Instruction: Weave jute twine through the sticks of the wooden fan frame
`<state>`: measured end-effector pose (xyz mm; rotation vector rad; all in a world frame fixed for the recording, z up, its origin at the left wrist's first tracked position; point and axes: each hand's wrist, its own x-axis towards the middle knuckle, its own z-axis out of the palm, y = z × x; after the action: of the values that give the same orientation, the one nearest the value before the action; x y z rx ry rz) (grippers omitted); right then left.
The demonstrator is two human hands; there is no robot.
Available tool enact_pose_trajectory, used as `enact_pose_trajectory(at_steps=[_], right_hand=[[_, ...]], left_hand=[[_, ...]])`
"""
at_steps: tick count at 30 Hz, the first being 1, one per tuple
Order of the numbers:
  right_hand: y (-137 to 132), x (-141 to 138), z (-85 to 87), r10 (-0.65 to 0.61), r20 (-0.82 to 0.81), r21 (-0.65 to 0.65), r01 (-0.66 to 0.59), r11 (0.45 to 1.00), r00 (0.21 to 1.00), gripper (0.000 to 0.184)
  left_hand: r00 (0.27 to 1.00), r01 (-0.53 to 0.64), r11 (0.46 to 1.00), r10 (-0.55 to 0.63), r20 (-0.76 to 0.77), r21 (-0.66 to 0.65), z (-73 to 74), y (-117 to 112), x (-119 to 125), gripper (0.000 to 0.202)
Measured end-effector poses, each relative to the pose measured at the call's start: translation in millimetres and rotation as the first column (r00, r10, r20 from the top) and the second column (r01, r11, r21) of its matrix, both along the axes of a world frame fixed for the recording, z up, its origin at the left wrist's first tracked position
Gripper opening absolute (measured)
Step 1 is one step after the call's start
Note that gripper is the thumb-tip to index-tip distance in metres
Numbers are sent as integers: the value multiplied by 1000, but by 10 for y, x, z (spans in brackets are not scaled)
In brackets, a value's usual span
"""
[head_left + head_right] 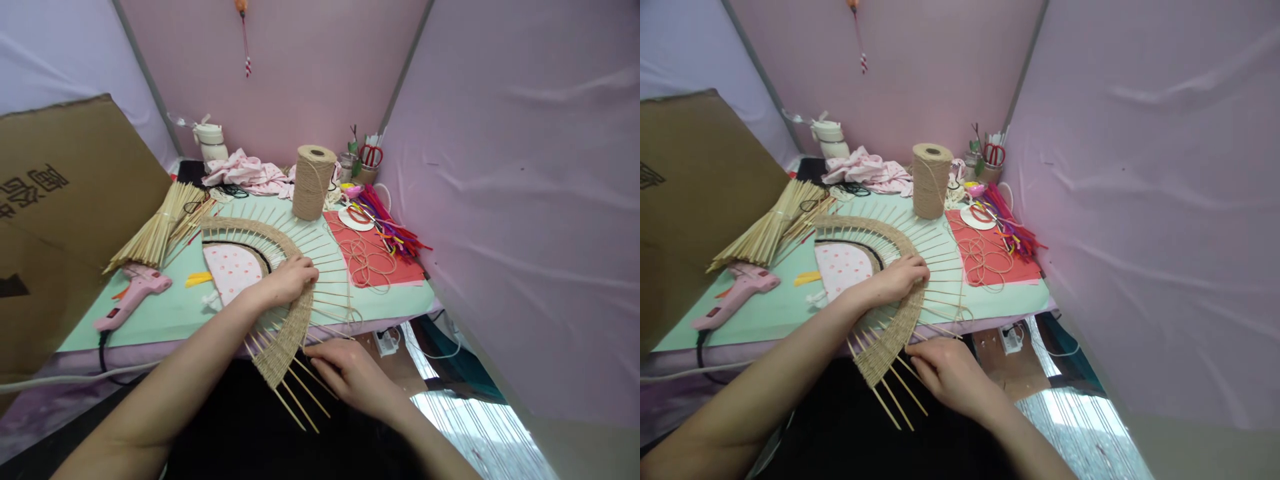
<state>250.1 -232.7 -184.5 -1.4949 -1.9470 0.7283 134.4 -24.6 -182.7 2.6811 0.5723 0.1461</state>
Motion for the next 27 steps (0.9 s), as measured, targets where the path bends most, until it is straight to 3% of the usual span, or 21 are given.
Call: enact_pose_trajectory(at_steps=[4, 7, 10, 17, 24, 27], right_hand=[[0, -5, -33, -11, -10, -1, 11, 1000, 1000, 25], [-1, -11, -51, -22, -11, 17, 22, 1000, 1000, 24], [-2, -15, -50, -16, -4, 25, 16, 1000, 1000, 25], [-11, -20, -57, -3, -29, -16, 2, 1000, 1000, 27], [-24, 3, -38, -11, -36, -25, 10, 1000, 999, 27], [-32, 9, -26, -20, -40, -24, 19, 1000, 999, 27]], left_hand=[[988, -148, 987, 145, 51, 60, 33, 50, -43, 40], [970, -230, 961, 238, -38, 151, 73, 117, -71, 53], [969, -202, 966, 221, -110, 159, 102, 220, -41, 54], [975, -161, 979, 178, -135, 127, 70, 348, 40, 34], [984, -119, 985, 134, -122, 122, 4, 400, -1, 41], [983, -174, 976, 180, -40, 129, 54, 429, -49, 54]])
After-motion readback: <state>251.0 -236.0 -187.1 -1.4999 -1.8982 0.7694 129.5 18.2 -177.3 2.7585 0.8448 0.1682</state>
